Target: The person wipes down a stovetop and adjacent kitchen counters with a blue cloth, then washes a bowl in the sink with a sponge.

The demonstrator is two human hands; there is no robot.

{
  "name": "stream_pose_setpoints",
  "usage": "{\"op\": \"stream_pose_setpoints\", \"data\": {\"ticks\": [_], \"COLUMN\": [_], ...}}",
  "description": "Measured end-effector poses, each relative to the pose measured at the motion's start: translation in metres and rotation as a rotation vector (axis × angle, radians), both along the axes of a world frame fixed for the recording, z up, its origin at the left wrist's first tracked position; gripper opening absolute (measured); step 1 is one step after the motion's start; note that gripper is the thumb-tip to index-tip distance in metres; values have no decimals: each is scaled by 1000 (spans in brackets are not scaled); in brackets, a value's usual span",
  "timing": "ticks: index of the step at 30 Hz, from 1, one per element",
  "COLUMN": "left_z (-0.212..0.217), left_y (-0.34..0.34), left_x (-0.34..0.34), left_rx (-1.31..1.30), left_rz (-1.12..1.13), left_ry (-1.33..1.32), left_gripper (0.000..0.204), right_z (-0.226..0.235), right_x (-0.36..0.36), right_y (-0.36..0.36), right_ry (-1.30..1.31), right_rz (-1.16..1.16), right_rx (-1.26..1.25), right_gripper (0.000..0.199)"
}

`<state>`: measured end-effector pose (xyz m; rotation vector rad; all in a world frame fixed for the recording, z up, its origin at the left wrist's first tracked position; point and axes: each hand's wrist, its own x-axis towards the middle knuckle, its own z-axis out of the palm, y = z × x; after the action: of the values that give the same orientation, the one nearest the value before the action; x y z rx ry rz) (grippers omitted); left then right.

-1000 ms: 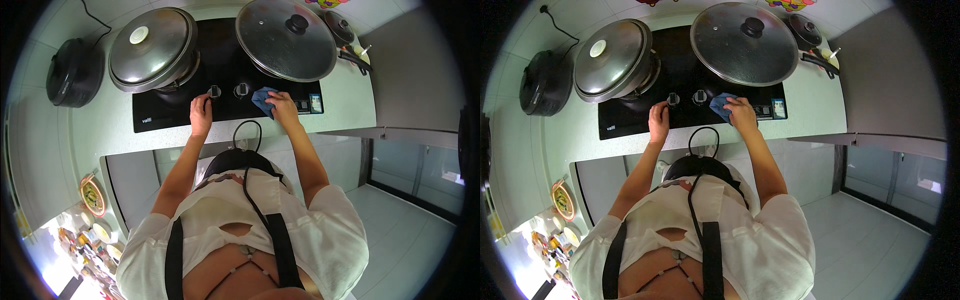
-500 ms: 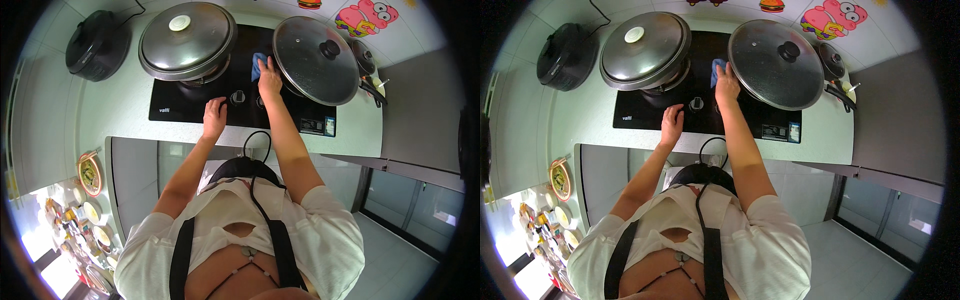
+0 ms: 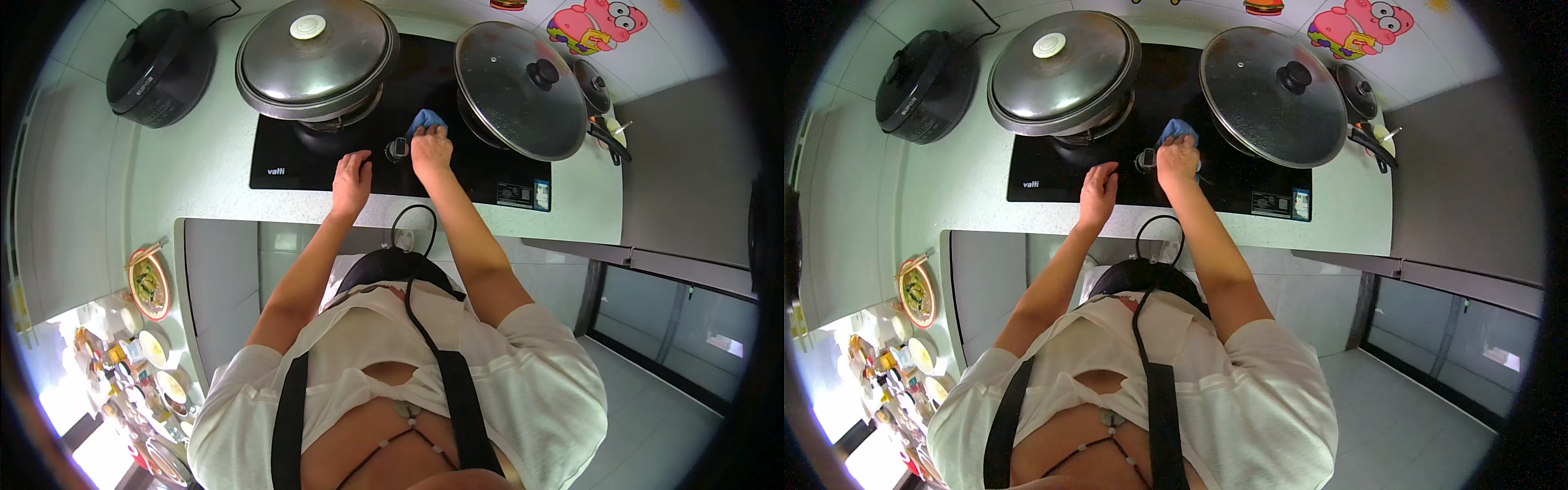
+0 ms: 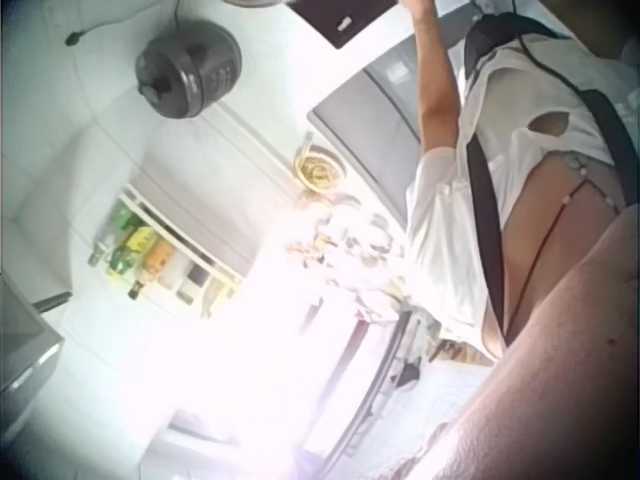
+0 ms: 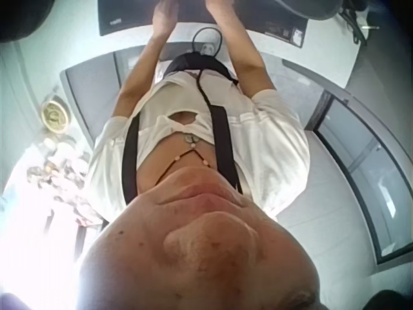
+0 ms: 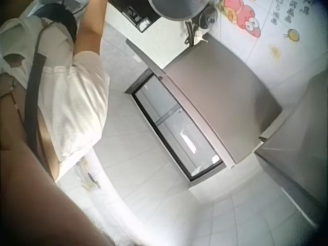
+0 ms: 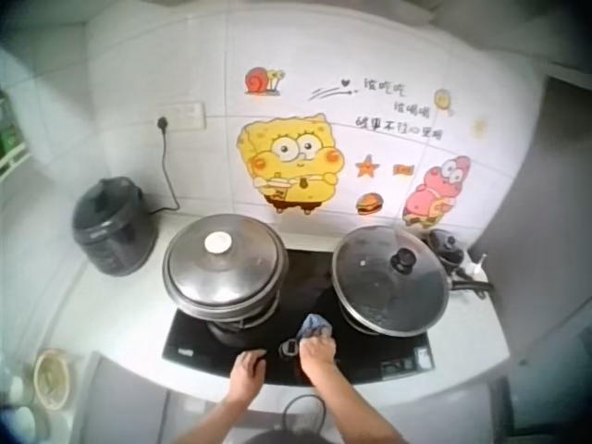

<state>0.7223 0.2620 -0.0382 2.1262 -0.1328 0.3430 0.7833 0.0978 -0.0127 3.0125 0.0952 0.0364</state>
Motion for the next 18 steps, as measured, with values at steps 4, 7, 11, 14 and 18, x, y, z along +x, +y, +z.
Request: {"op": "stream_pose_setpoints", "data": {"ticks": [4,7,11,14,18], "left_z": [-1,-1,-4,-2,-2], "left_y": [-3,-2,-2,-5,-10], "left_x": [0,-1,0,2,5], "left_rx": [-30,-17,-11,-18,-21], "left_rz": [-25,-29,-27,-25,-8], "left_ry": [43,49,34,36,23], "left_gripper": [19,19,18,18,18], "right_z": [-5,-7,0,2,5], "right_x": [-15,-24,-39,-51,-68], "right_y": [-4,-7,-9,-13,-29], "right_ry": [-46,-116,-160,-156,-79], "right_rz": [57,107,147,174,204], "right_rx": [7,60,158,250,400], "right_gripper": [23,21,25,30,32]}}
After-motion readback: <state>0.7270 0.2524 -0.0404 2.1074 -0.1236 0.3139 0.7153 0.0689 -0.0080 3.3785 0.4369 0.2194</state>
